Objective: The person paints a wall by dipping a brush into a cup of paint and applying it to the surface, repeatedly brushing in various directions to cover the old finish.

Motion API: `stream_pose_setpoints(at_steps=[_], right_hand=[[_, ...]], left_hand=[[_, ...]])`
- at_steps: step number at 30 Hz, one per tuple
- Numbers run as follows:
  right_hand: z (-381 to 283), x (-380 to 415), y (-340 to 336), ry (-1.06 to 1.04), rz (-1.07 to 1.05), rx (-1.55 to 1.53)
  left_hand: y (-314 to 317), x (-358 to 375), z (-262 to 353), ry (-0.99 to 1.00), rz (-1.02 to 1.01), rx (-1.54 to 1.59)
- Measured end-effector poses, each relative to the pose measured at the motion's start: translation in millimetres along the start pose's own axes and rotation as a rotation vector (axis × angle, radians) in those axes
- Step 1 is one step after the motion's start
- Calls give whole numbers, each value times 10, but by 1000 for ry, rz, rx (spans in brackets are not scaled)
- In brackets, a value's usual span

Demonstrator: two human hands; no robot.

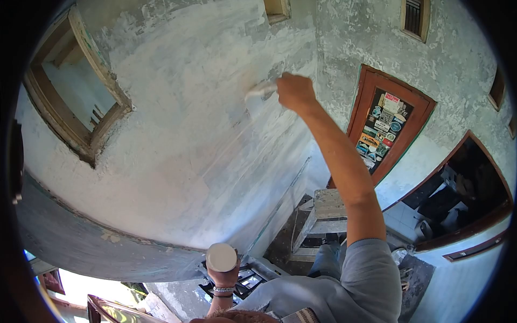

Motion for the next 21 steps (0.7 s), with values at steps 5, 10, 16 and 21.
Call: stream_pose_setpoints(at_steps=[5, 10, 16, 21], right_hand=[[339, 100, -514, 129, 172, -105], [76, 545, 588, 312, 357, -467], [-485, 1279, 1888, 316, 192, -660], [-77, 1468, 1931, 276, -67, -401]], left_hand=[[-398, 127, 149, 176, -2, -150], [-428, 256, 30, -57, 105, 391], [-495, 326, 104, -26, 156, 336], [-667, 409, 58, -64, 120, 286]])
Point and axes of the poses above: each hand's wrist, its own x-axis away from the middle knuckle, its own y-axis out of the palm, z = x × y, the point moved 9 cm from there along -x, towards the middle knuckle, and after that the axes turned 12 degrees about x, right-handed, at the moved point
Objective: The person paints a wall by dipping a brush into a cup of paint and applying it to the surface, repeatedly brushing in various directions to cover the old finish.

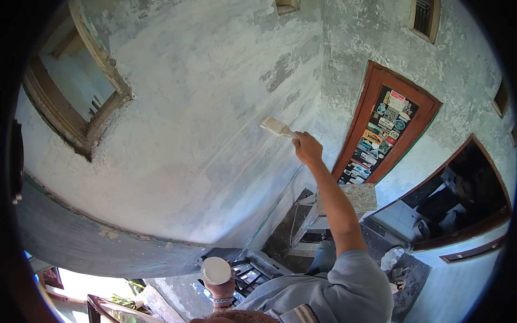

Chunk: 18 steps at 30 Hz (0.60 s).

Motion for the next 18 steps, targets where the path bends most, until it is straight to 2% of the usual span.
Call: stream_pose_setpoints(at_steps=[4, 8, 9, 11, 14, 18], right_hand=[[-245, -675, -430, -94, -150, 300], [-632, -1016, -1436, -165, 36, 313], [-667, -976, -1522, -170, 11, 329], [-755, -845, -1595, -189, -37, 360], [-998, -672, -1130, -313, -219, 520], [-1301, -742, -1450, -346, 30, 379]], left_hand=[[-4, 9, -94, -15, 34, 49], [127, 30, -181, -39, 28, 74], [150, 26, -187, -39, 11, 62], [183, -6, -195, -32, -24, 42], [18, -103, -197, -45, -25, 95], [174, -35, -151, -12, -41, 67]])
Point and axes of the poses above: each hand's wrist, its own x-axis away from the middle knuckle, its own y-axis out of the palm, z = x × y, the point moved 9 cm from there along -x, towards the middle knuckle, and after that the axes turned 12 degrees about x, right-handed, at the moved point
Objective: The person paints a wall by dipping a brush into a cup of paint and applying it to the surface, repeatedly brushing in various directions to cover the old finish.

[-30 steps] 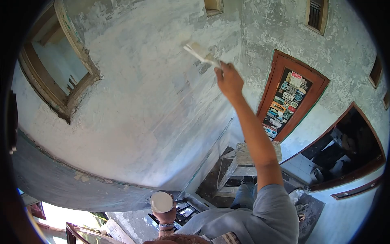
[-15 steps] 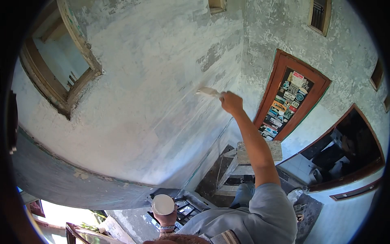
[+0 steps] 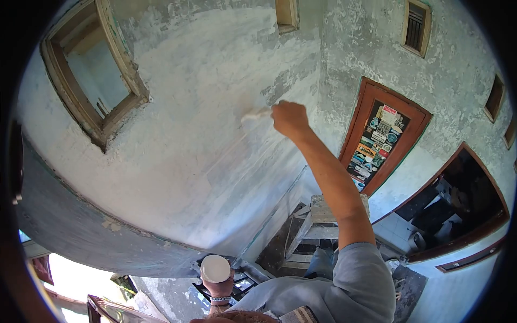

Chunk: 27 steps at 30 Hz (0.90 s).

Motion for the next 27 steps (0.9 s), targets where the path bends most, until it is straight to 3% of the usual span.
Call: stream_pose_setpoints(at_steps=[3, 6, 8, 13, 17, 20, 22, 27], right_hand=[[205, 70, -484, 100, 39, -67], [-28, 126, -128, -26, -170, 36], [-249, 81, 164, -103, -145, 3], [185, 15, -307, 38, -12, -111], [282, -3, 390, 3, -305, 161], [187, -108, 621, 2, -177, 96], [244, -235, 232, 16, -67, 81], [693, -213, -617, 120, -21, -15]], left_hand=[[-86, 9, 34, 24, 4, 10], [-85, 104, -8, 10, 17, 11], [-160, 87, -9, -2, 11, 16], [-59, 268, -41, 19, 75, 28], [-88, 289, -65, 12, 77, 13], [-59, 298, -62, 18, 91, 5], [-119, 231, -47, 9, 69, 33], [-198, 179, -32, -2, 21, -7]])
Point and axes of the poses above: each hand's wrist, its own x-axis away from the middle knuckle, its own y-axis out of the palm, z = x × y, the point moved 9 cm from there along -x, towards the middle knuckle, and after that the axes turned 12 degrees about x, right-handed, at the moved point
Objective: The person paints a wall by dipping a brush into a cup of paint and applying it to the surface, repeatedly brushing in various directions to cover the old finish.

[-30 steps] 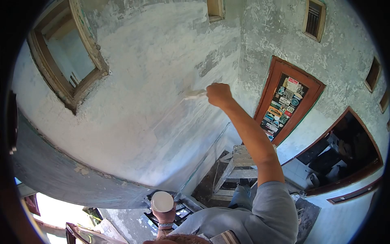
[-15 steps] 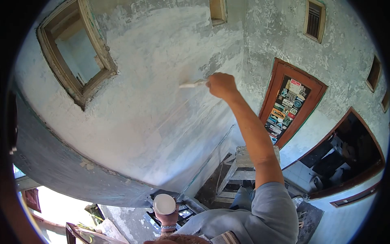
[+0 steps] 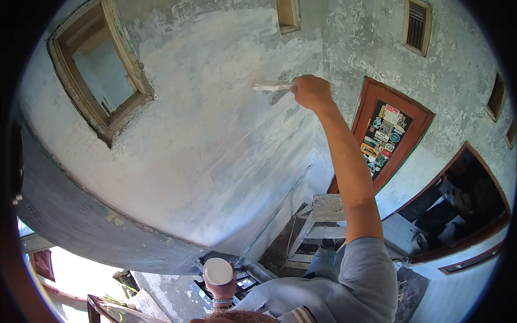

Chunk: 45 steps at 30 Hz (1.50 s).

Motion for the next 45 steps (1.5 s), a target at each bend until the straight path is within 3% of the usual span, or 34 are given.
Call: stream_pose_setpoints(at_steps=[3, 5, 8, 12, 16, 19, 23, 25, 29, 33, 35, 41, 45], right_hand=[[216, 148, 136, 131, 245, -135], [313, 188, 799, 253, 282, -323], [152, 345, 1856, 321, 144, -392], [-13, 869, 2989, 318, -34, -486], [130, 1123, 3055, 265, -195, -306], [183, 630, 2733, 174, -275, -100], [302, -186, 1569, 93, -34, 63], [412, -282, 997, 96, 52, -2], [490, -67, 567, 177, 161, -97], [96, 257, 1310, 202, 248, -488], [-165, 489, 1796, 194, 348, -621], [-545, 1500, 3049, 239, 7, -508], [-522, 1802, 3350, 205, -207, -337]], left_hand=[[-45, 7, -2, 4, 7, 34], [-1, 24, -18, 11, 34, 102], [-83, 14, 3, 8, -22, -63], [-244, 13, 84, 36, 9, -42], [-194, 46, 79, 22, 1, -38], [-153, 17, 47, 7, 14, -33], [-158, -18, 32, 49, 18, -44], [-116, -21, 0, 43, -11, -50], [-11, 41, -37, -4, -30, 22], [-211, 0, 10, 51, 58, -37], [-42, 62, -22, -10, -4, 22], [-51, 63, -37, -21, 0, 13], [-111, 27, -35, -1, 35, 33]])
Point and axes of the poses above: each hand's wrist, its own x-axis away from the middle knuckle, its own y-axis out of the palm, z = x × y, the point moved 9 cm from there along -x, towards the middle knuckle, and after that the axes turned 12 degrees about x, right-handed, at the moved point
